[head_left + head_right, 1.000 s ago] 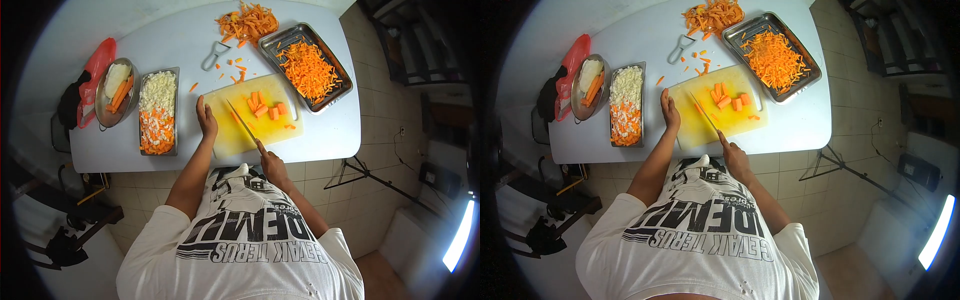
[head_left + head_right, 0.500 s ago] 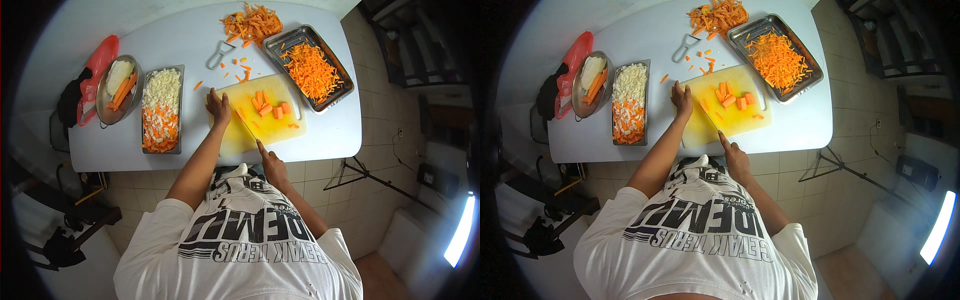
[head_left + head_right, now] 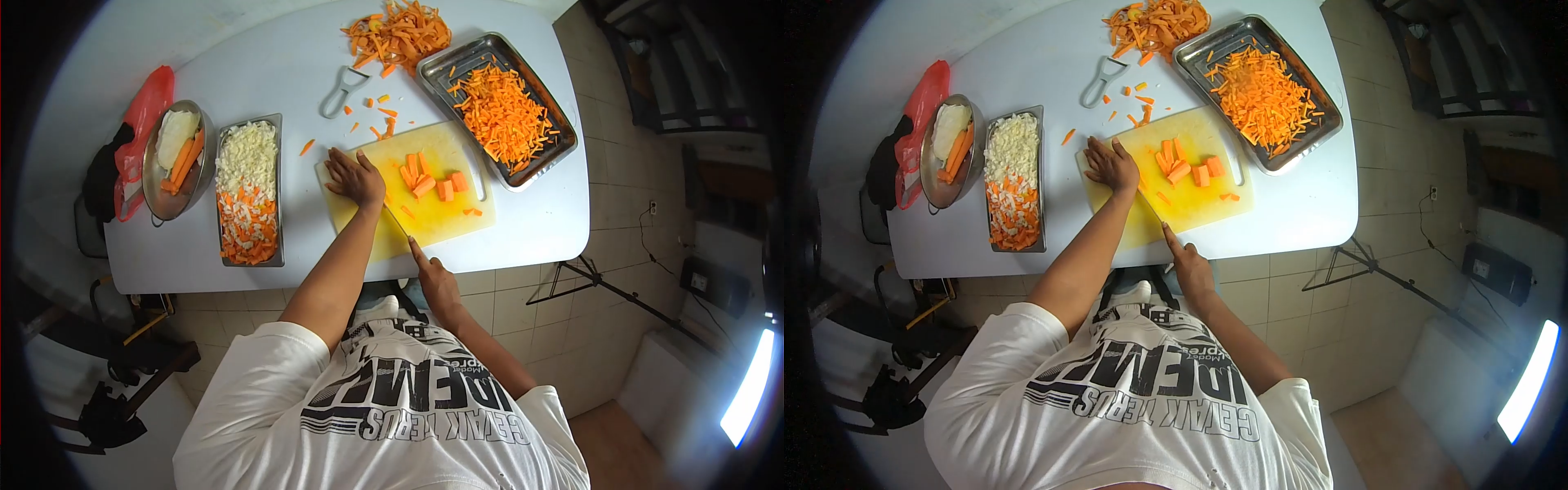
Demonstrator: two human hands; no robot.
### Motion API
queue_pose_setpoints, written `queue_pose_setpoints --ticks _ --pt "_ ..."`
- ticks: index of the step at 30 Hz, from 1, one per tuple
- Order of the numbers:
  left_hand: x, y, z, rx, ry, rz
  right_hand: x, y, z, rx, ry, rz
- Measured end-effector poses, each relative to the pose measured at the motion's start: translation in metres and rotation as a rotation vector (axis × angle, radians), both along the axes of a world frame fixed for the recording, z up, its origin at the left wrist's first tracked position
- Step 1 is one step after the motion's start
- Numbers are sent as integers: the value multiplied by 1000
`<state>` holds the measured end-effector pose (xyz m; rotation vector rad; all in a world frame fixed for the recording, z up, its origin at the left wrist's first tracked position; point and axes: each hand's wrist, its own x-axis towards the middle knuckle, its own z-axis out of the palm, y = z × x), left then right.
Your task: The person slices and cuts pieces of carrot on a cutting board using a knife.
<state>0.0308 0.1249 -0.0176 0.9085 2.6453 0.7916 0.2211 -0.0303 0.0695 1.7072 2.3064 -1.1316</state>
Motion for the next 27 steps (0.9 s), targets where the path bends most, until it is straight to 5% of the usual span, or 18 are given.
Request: queue_pose_setpoints --ticks 3,6,7,10,15,27 --pt "2 2 -1 -47 15 37 16 9 -25 26 133 33" --pt "-3 6 10 19 -104 95 32 37 -7 -409 426 -22" --pt "-12 1 13 89 -196 111 33 32 -25 -156 555 26" --pt "-40 -24 -18 428 -305 148 33 30 -27 -25 606 49" --pt "-35 -89 5 237 -474 12 45 36 3 -47 414 43" --pt "16 -94 0 317 -623 -165 65 32 -6 97 211 130"
